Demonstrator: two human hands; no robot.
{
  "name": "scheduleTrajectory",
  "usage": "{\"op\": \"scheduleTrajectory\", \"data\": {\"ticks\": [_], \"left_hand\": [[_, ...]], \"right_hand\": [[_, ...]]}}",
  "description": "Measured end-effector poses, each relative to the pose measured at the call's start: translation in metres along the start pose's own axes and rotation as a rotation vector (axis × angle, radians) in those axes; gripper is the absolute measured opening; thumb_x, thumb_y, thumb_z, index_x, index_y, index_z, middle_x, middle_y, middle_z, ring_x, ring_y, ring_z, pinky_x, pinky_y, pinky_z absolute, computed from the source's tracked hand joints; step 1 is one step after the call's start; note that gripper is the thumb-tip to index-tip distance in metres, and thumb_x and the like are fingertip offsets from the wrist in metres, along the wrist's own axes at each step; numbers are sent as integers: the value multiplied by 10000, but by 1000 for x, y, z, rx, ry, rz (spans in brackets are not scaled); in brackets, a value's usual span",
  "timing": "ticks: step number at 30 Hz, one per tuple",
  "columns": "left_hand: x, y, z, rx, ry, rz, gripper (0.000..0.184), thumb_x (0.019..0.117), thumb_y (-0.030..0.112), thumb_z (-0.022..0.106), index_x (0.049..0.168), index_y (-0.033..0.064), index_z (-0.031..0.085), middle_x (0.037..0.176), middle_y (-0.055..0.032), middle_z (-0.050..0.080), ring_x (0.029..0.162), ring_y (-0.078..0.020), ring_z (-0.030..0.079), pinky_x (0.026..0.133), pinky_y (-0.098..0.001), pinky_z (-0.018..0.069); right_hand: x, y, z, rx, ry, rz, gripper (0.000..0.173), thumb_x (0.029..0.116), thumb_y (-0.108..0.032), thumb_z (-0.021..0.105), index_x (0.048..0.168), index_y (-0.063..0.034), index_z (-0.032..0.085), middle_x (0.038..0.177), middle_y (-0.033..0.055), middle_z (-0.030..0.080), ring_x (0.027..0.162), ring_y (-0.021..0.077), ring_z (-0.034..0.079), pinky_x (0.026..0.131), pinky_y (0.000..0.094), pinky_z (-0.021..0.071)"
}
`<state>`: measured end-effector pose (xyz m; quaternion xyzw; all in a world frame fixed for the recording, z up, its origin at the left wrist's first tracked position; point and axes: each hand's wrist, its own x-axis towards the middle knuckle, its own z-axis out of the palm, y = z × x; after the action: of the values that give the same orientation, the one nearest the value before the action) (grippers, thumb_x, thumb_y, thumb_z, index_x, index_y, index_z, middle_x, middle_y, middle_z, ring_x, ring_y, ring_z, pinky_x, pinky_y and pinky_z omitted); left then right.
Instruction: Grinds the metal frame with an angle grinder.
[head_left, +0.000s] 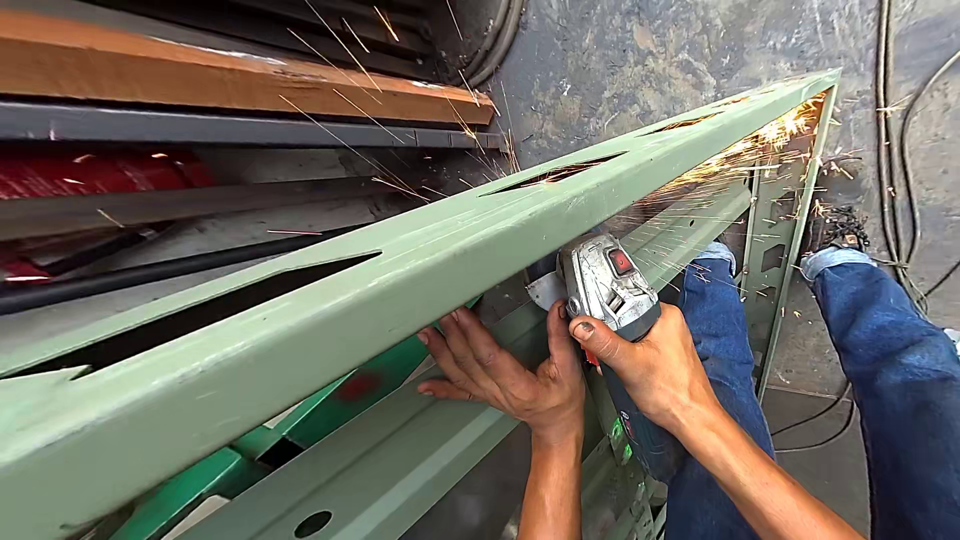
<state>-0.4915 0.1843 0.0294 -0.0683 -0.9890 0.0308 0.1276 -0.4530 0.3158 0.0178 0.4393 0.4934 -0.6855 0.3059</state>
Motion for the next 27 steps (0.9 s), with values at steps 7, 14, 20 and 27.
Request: {"op": "scheduleTrajectory", "data": {"ticks": [7, 14, 20, 27], "left_hand": [[-1, -1, -1, -3, -6, 34, 938, 836, 592, 726, 1478, -38, 460, 1526, -256, 457, 1513, -416, 262, 1195, -677, 8], [7, 16, 8, 26, 13, -38, 970, 802, 605, 761, 1483, -16, 460, 1536, -230, 455, 1530, -405, 225, 1185, -685, -33], [4, 14, 5, -7, 3, -51, 991, 799, 605, 762, 1495, -25, 447, 1555, -229, 435, 1533, -395, 229, 1196, -681, -26], [3, 9, 2, -13, 2, -39, 938, 827, 578, 746, 1474, -39, 464, 1538, -236, 453, 1522, -382, 267, 1209, -651, -8]], "right_hand": [[3, 13, -5, 40, -11, 11, 615, 669, -856, 714, 847, -267, 729, 660, -53, 670, 575, 105, 657, 522, 382, 567], [15, -4, -16, 64, -33, 11, 639, 702, -857, 689, 877, -244, 726, 671, -6, 687, 547, 142, 664, 477, 385, 557], [13, -5, -20, 16, -52, -3, 644, 697, -874, 677, 843, -248, 720, 646, -11, 673, 528, 139, 652, 460, 385, 544], [10, -3, -13, 8, -45, -5, 623, 685, -872, 684, 810, -263, 716, 634, -32, 660, 534, 116, 641, 470, 380, 533]]}}
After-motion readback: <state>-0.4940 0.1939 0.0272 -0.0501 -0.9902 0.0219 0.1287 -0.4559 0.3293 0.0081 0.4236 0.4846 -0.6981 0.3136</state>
